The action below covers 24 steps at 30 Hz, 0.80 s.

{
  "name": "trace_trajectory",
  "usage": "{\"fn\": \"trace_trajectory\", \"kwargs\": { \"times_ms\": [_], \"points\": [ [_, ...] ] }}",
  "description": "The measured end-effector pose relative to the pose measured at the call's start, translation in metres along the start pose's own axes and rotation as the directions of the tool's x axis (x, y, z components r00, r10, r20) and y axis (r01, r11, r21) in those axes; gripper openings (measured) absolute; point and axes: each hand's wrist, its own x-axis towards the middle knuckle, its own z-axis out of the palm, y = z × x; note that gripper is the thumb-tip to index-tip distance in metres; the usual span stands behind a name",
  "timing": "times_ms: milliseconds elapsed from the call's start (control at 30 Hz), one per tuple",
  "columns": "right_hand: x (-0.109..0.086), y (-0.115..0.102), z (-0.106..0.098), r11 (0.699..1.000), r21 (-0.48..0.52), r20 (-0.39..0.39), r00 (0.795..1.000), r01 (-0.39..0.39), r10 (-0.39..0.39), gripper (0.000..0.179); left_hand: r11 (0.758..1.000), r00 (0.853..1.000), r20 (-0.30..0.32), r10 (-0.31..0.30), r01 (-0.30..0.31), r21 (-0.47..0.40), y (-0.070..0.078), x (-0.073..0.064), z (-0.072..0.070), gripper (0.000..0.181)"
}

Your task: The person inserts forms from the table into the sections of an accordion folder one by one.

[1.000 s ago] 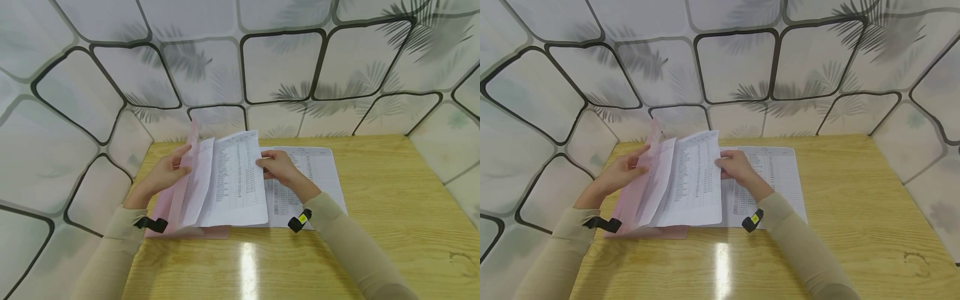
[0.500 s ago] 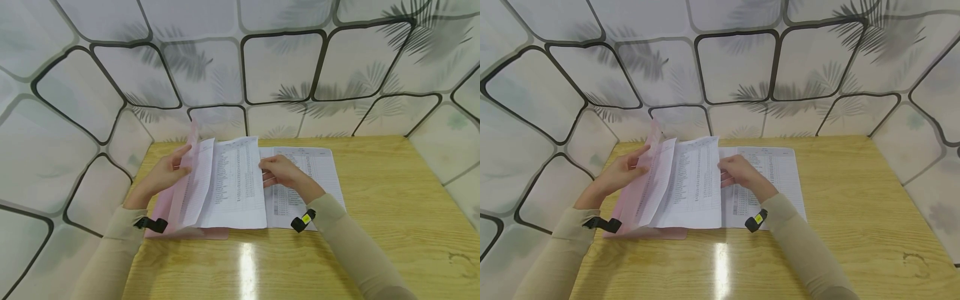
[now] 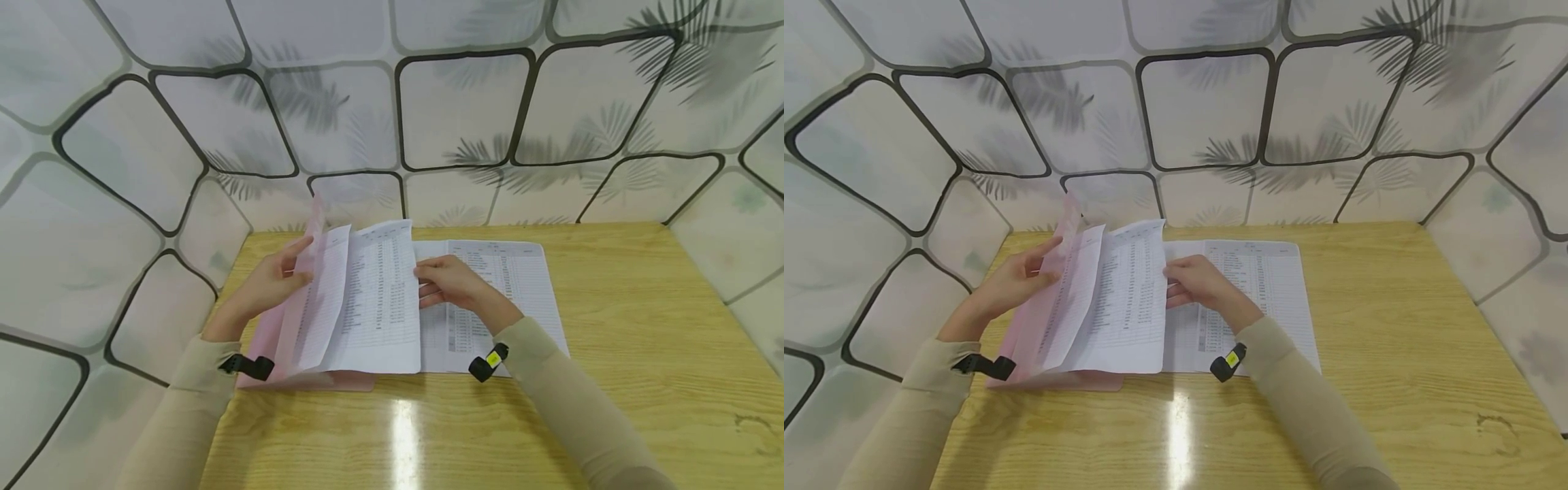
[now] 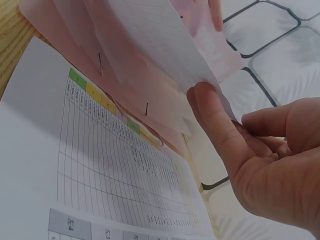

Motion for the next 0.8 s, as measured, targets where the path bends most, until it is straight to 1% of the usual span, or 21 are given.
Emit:
{"fn": "trace_trajectory", "kwargs": {
  "times_ms": [167,400,533,633,800],
  "points": [
    [-0.0009,-0.0016,0.0018,1.0,0.005,0.002,1.0,-0.001,0.001,0.045,1.0,1.0,-0.001,0.001,-0.001,0.009,0.0009,0.0007,0.0001,0.072],
    [-0.0034,-0.0019,0.0018,1.0,-0.003,0.074,0.997,-0.013,0.013,0.049,1.0,1.0,0.0,0.003,-0.003,0.009,-0.0003,0.0012,-0.0001,0.072],
    [-0.004,-0.0012,0.0026,1.0,-0.009,0.108,0.994,-0.004,0.005,0.048,1.0,1.0,0.0,0.008,-0.008,0.003,-0.0011,0.0018,0.0002,0.072],
    [-0.0032,-0.0001,0.0034,1.0,-0.013,0.112,0.994,0.003,-0.002,0.046,1.0,1.0,0.001,0.009,-0.009,-0.001,-0.0011,0.002,0.0006,0.072],
    [-0.0025,0.0005,0.0046,1.0,-0.015,0.095,0.995,0.016,-0.015,0.046,1.0,1.0,0.002,0.011,-0.011,-0.002,-0.0006,0.0024,0.0008,0.072]
  ]
}}
